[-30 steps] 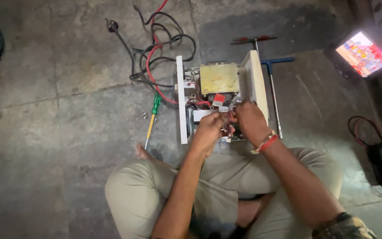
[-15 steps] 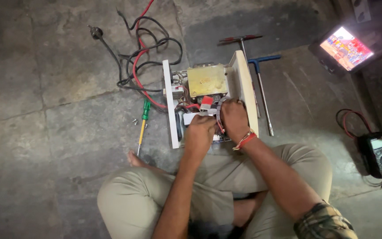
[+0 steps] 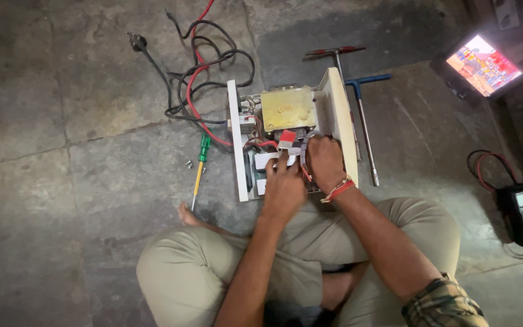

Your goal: The person sits on the floor and uses a screwdriver to tighten screws on the internal components of an open electronic device. They manipulate wires and adjust parts within the casing while a multimeter sits nearby.

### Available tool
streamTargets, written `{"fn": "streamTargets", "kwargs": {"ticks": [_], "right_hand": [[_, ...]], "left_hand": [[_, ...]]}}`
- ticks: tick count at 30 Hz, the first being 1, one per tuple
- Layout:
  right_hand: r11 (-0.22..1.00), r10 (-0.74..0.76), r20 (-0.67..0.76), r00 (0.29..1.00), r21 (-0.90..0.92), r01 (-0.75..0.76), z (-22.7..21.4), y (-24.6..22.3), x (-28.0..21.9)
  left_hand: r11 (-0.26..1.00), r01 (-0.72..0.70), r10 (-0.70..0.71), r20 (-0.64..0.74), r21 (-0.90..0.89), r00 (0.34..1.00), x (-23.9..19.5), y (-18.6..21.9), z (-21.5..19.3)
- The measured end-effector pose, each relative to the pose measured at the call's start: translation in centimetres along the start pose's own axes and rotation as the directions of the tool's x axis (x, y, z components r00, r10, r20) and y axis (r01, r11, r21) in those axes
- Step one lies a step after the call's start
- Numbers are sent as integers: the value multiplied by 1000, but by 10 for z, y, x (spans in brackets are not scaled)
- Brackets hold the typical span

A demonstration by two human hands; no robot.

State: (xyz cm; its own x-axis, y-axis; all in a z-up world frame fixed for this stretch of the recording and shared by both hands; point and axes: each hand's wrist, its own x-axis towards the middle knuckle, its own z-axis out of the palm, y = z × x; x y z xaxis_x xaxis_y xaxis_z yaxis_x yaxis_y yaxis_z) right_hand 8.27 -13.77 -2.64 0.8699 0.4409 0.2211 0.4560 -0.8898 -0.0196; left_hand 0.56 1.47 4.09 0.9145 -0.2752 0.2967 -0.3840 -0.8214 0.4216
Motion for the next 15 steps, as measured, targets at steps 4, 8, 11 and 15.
{"fn": "streamTargets", "kwargs": {"ticks": [4,8,11,15], "right_hand": [[1000,21,34,999,10,-21,-6,0,4],[998,33,65,997,-52,-29,-14,-5,12],[993,119,60,991,-5,-119,-18,-6,14],[988,154,153,976,-10,-154,-16,-7,16]], "left_hand": [[998,28,-22,116,-53,993,-1,8,-5],[996,52,-41,157,-66,987,2,8,-5],[1000,13,-11,101,-17,995,1,7,0],[999,8,-5,70,-43,998,-3,4,8]]}}
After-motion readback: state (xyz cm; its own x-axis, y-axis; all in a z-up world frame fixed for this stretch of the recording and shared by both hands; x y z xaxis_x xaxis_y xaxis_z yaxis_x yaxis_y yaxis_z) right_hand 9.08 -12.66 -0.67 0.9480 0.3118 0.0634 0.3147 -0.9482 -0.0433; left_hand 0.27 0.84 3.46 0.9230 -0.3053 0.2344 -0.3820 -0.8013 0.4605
